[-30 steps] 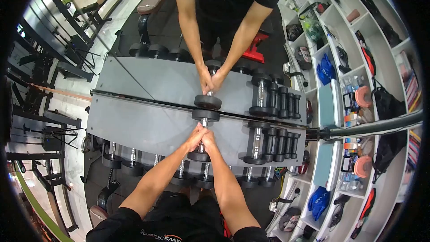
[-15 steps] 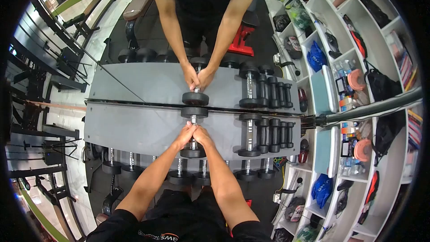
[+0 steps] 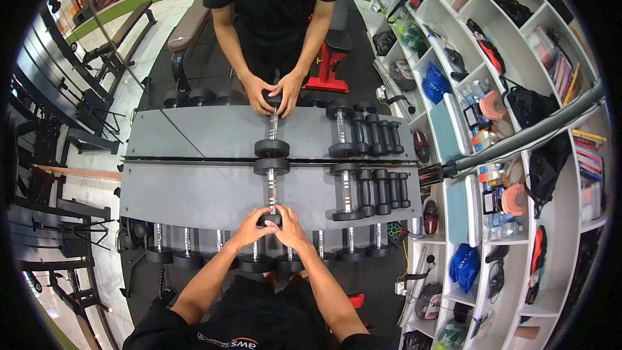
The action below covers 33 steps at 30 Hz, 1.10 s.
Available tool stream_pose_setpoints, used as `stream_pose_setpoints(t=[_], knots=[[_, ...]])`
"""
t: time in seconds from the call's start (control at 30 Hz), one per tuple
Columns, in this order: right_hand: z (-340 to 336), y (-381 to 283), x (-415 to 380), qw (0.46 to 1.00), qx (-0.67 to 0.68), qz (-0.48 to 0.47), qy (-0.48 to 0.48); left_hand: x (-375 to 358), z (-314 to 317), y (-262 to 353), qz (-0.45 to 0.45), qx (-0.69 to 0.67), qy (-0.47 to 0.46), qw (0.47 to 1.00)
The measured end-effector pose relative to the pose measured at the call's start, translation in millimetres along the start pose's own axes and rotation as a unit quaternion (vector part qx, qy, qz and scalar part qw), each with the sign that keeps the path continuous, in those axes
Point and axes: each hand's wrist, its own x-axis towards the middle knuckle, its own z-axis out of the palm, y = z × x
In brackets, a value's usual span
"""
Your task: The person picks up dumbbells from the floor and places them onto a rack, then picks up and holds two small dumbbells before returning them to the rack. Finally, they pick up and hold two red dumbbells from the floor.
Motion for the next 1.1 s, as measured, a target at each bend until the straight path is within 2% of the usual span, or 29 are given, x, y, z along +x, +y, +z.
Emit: stream_pose_setpoints(t=[0.07, 0.2, 0.4, 0.53, 0.57, 0.77, 0.97, 1.1], knots=[[4, 3, -3, 1.000, -0.003, -0.006, 0.016, -2, -1, 6, -0.014, 0.003, 0.007, 1.000], [-2, -2, -18, 0.998, -0.056, 0.017, -0.014, -13, -3, 17, -0.007, 0.021, 0.023, 0.999], [-19, -3, -42, 0.992, -0.102, 0.001, -0.074, -48, 8, 17, 0.028, 0.053, 0.138, 0.989], [-26, 1, -49, 0.991, -0.085, -0.029, -0.100, -78, 20, 27, -0.030, 0.015, 0.183, 0.983], [-27, 3, -50, 0.990, -0.086, -0.031, -0.107, -85, 29, 24, -0.043, 0.045, 0.204, 0.977], [-41, 11, -49, 0.987, -0.062, -0.039, -0.146, -120, 67, 48, -0.076, 0.015, 0.259, 0.963], [-39, 9, -42, 0.976, -0.131, -0.069, -0.158, -130, 93, 73, -0.083, -0.032, 0.279, 0.956], [-27, 2, -34, 0.965, -0.172, -0.116, -0.163, -122, 91, 63, -0.056, 0.048, 0.318, 0.945]])
